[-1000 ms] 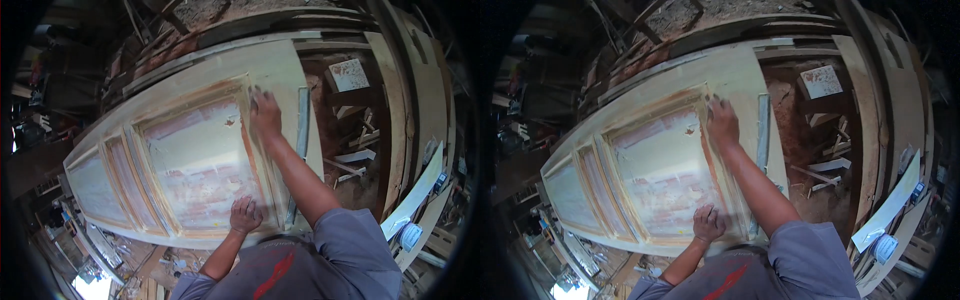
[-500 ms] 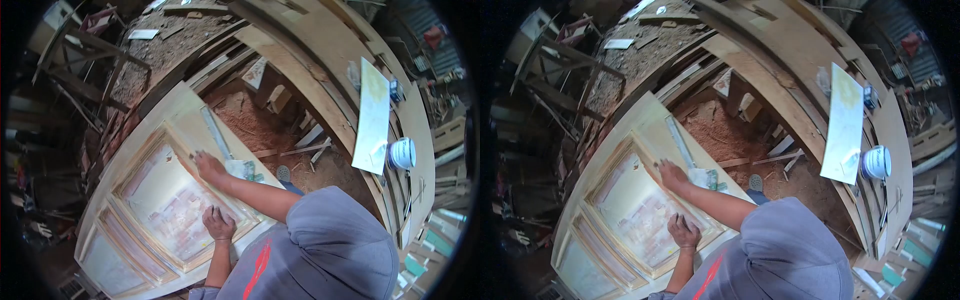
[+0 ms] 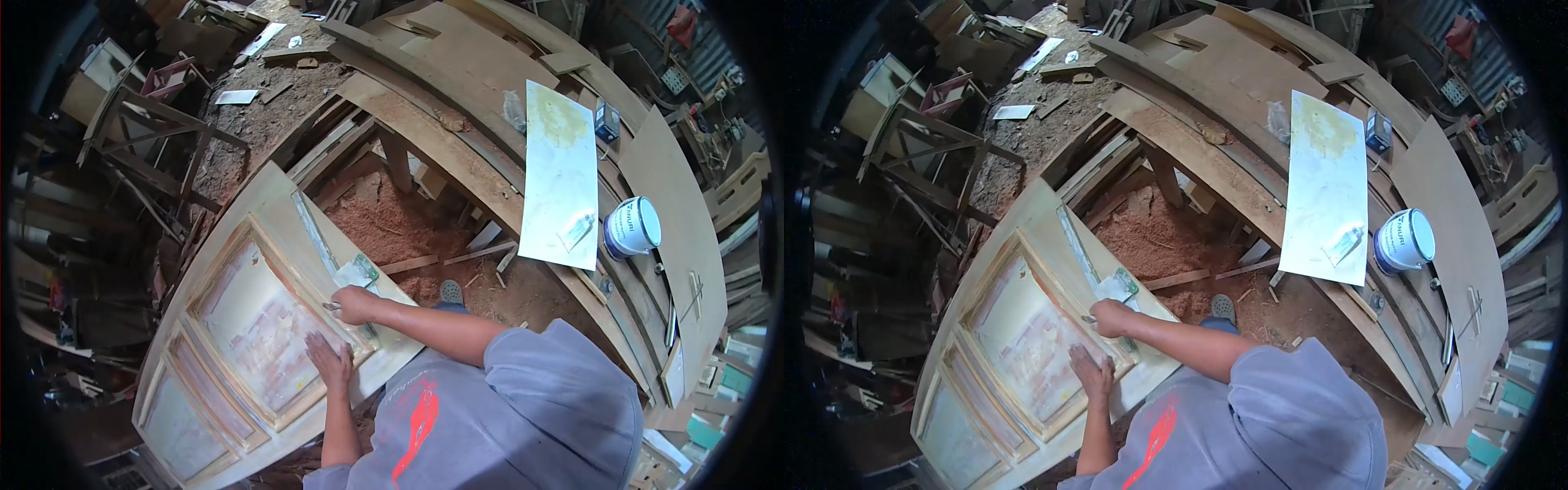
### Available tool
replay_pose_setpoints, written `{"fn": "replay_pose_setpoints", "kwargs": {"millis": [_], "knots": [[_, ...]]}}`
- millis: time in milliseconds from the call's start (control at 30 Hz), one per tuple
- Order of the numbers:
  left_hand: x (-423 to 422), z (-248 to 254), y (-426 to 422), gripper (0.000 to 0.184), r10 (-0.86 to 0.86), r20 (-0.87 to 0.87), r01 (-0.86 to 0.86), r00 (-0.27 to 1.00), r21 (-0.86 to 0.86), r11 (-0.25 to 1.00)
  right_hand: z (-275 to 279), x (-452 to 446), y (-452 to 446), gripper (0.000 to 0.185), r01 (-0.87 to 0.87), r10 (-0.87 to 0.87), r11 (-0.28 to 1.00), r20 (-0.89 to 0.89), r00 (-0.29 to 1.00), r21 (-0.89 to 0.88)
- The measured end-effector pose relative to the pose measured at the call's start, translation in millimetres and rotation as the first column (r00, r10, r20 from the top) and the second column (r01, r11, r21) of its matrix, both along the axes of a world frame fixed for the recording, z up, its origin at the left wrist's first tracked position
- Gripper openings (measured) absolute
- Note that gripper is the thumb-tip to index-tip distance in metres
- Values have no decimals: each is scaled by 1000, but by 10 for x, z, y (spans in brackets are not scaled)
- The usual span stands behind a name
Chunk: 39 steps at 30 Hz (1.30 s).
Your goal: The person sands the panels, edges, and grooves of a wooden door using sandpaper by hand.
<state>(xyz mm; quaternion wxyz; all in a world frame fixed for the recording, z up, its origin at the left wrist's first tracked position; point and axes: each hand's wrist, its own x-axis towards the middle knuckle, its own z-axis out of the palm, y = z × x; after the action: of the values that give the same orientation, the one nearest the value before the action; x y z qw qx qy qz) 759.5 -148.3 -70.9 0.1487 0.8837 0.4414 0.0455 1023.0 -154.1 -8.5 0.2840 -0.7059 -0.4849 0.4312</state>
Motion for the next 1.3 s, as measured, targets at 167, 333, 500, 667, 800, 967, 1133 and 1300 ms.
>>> {"fn": "replay_pose_setpoints", "kwargs": {"millis": [167, 333, 500, 667, 800, 967, 1133, 1300], "knots": [[-73, -169, -499, 80, 102, -104, -112, 989, -89, 990, 14, 29, -464, 29, -121, 120, 992, 37, 992, 44], [222, 664, -1043, 83, 260, -20, -260, 965, -179, 949, -54, 60, -616, 59, -194, 203, 975, -73, 976, 107], [106, 401, -1456, 91, 373, -86, -381, 924, -132, 915, 185, -113, -602, 61, -288, 291, 931, 20, 956, 223], [-74, 446, -1589, 97, 362, -46, -363, 931, -215, 907, 286, -361, -650, 65, -339, 323, 907, 102, 941, 249], [-405, 497, -1721, 99, 372, 8, -358, 928, -254, 899, 431, -548, -693, 66, -343, 314, 902, 146, 938, 262], [-1066, 339, -1882, 96, 279, 118, -244, 953, -245, 938, 153, -796, -717, 61, -271, 219, 930, 217, 951, 249], [-2043, 297, -2121, 82, 307, 258, -234, 916, -275, 932, -142, -1399, -857, 62, -293, 115, 915, 519, 847, 276], [-2938, 197, -2180, 84, 577, 318, -335, 753, -570, 751, -253, -2377, -1043, 70, -344, 158, 893, 512, 844, 292]]}}
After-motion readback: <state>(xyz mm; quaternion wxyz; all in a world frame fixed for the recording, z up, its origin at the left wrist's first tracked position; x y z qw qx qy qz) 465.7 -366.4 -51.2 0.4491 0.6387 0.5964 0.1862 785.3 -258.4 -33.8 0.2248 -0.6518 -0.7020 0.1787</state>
